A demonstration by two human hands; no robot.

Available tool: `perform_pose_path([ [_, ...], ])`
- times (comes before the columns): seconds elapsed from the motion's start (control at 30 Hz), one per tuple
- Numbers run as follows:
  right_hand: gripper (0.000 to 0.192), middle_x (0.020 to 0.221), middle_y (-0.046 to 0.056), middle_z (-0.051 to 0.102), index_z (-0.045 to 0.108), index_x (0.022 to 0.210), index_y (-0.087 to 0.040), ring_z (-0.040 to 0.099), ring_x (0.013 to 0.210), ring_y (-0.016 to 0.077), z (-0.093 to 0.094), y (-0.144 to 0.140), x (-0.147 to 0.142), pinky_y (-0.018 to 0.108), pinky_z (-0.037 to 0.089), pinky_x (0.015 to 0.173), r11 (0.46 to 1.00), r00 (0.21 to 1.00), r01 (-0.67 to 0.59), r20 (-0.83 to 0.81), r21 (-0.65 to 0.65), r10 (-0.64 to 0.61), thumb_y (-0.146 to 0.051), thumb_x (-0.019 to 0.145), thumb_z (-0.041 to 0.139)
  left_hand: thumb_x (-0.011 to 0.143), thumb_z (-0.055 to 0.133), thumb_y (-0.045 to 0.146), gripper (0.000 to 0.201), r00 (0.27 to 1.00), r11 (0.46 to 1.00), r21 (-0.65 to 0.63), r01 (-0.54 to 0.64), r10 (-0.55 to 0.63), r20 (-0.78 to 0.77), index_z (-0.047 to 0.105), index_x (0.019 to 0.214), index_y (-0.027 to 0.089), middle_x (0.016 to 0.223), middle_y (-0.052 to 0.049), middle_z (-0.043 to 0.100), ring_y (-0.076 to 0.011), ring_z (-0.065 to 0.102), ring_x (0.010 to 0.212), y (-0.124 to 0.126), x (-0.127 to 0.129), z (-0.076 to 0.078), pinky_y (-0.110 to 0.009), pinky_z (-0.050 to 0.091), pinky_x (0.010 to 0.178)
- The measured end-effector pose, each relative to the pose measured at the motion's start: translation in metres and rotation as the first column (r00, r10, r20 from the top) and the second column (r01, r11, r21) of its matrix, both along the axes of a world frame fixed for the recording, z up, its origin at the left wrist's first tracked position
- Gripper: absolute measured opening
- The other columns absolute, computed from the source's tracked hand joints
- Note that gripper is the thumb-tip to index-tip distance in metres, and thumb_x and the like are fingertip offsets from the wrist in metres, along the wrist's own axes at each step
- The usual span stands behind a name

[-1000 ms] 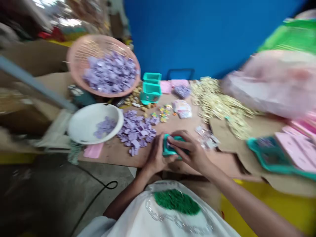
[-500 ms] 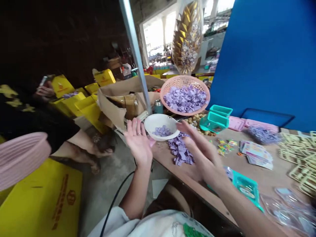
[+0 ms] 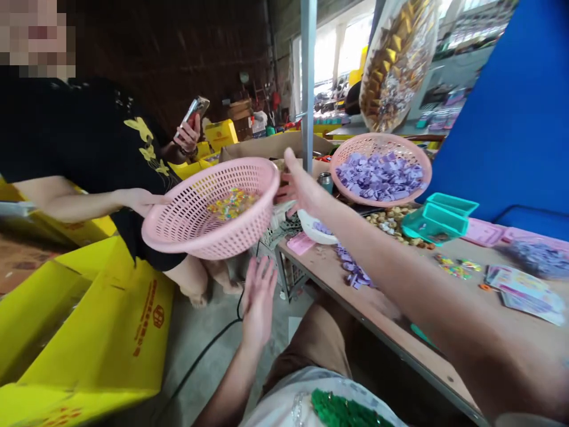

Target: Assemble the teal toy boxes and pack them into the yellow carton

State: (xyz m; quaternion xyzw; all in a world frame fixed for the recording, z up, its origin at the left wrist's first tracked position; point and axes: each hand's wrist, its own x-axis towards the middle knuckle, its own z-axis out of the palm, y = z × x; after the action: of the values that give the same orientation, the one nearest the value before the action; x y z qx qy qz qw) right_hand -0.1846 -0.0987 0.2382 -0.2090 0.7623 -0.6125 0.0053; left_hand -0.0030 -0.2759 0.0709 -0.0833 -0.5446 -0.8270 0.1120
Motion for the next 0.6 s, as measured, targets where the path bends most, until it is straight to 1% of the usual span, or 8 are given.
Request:
perform_pose_path([
  [0.07, 0.083, 0.094, 0.018, 0.077, 0.074, 0.119, -0.008, 0.074, 0.083, 0.0283, 0.017, 0.023, -0.002, 0.049, 0.062, 0.077, 0.999, 0.984, -0.035, 0.175, 0.011, 0.033, -0.085, 0.095, 0.052, 0.100, 0.056, 0.069, 0.056, 1.000, 0.994, 0.111, -0.018, 0.019, -0.008, 0.059, 0.149, 0.041, 0.166, -0.009, 0.054, -0.0330, 0.054, 0.152, -0.002, -0.005, 0.020, -0.062, 0.045, 0.125],
  [0.13, 0.048, 0.079, 0.012, 0.073, 0.074, 0.093, -0.013, 0.069, 0.072, 0.0271, 0.025, 0.049, 0.008, 0.046, 0.061, 0.067, 0.987, 0.967, 0.059, 0.237, 0.147, -0.093, -0.059, 0.085, 0.082, 0.101, 0.051, 0.071, 0.055, 1.000, 0.987, 0.163, 0.008, -0.007, -0.004, 0.062, 0.146, 0.042, 0.164, -0.007, 0.057, -0.0328, 0.052, 0.153, 0.003, -0.003, 0.035, -0.063, 0.050, 0.122],
  [0.2, 0.027, 0.064, 0.005, 0.061, 0.066, 0.074, -0.017, 0.063, 0.065, 0.0234, 0.026, 0.078, 0.026, 0.040, 0.055, 0.060, 0.934, 0.946, 0.241, 0.150, 0.263, -0.287, -0.033, 0.077, 0.088, 0.100, 0.055, 0.066, 0.055, 0.997, 0.984, 0.161, 0.077, -0.078, -0.003, 0.059, 0.150, 0.042, 0.163, -0.006, 0.057, -0.0339, 0.048, 0.156, 0.011, 0.004, 0.042, -0.062, 0.052, 0.119],
  [0.27, 0.025, 0.059, 0.000, 0.049, 0.060, 0.067, -0.018, 0.056, 0.063, 0.0193, 0.023, 0.113, 0.046, 0.034, 0.049, 0.058, 0.854, 0.894, 0.434, -0.022, 0.285, -0.447, -0.019, 0.074, 0.083, 0.098, 0.062, 0.062, 0.059, 0.979, 0.970, 0.131, 0.203, -0.205, -0.003, 0.057, 0.153, 0.041, 0.163, -0.007, 0.058, -0.0362, 0.047, 0.157, 0.019, 0.012, 0.042, -0.062, 0.054, 0.118],
  [0.4, 0.016, 0.064, -0.001, 0.047, 0.058, 0.070, -0.017, 0.047, 0.066, 0.0142, 0.012, 0.194, 0.100, 0.029, 0.044, 0.060, 0.683, 0.721, 0.692, -0.259, 0.233, -0.642, -0.014, 0.076, 0.072, 0.090, 0.072, 0.068, 0.067, 0.892, 0.882, 0.163, 0.442, -0.451, 0.024, 0.063, 0.147, 0.035, 0.154, -0.011, 0.065, -0.0400, 0.056, 0.148, 0.044, 0.010, 0.037, -0.057, 0.062, 0.109],
  [0.5, 0.001, 0.070, 0.000, 0.055, 0.065, 0.081, -0.015, 0.051, 0.069, 0.0162, -0.001, 0.240, 0.151, 0.032, 0.048, 0.064, 0.507, 0.580, 0.812, -0.305, 0.291, -0.755, -0.015, 0.080, 0.065, 0.080, 0.087, 0.051, 0.053, 0.824, 0.840, 0.218, 0.497, -0.536, 0.183, 0.074, 0.125, 0.027, 0.126, -0.009, 0.078, -0.0329, 0.072, 0.123, 0.078, -0.007, 0.040, -0.041, 0.070, 0.088],
  [0.57, 0.023, 0.082, 0.006, 0.066, 0.072, 0.103, -0.012, 0.060, 0.080, 0.0229, -0.009, 0.256, 0.181, 0.039, 0.056, 0.075, 0.369, 0.478, 0.873, -0.407, 0.320, -0.778, -0.017, 0.082, 0.063, 0.068, 0.092, 0.029, 0.042, 0.767, 0.829, 0.231, 0.509, -0.559, 0.315, 0.075, 0.106, 0.022, 0.105, -0.005, 0.079, -0.0244, 0.076, 0.099, 0.108, -0.019, 0.046, -0.029, 0.068, 0.072],
  [0.6, 0.036, 0.096, 0.010, 0.071, 0.072, 0.118, -0.011, 0.065, 0.091, 0.0279, -0.012, 0.261, 0.193, 0.045, 0.058, 0.084, 0.312, 0.438, 0.895, -0.499, 0.318, -0.747, -0.020, 0.084, 0.064, 0.062, 0.089, 0.020, 0.039, 0.748, 0.829, 0.233, 0.508, -0.558, 0.359, 0.074, 0.098, 0.020, 0.098, -0.003, 0.078, -0.0207, 0.075, 0.089, 0.124, -0.023, 0.049, -0.025, 0.065, 0.066],
])
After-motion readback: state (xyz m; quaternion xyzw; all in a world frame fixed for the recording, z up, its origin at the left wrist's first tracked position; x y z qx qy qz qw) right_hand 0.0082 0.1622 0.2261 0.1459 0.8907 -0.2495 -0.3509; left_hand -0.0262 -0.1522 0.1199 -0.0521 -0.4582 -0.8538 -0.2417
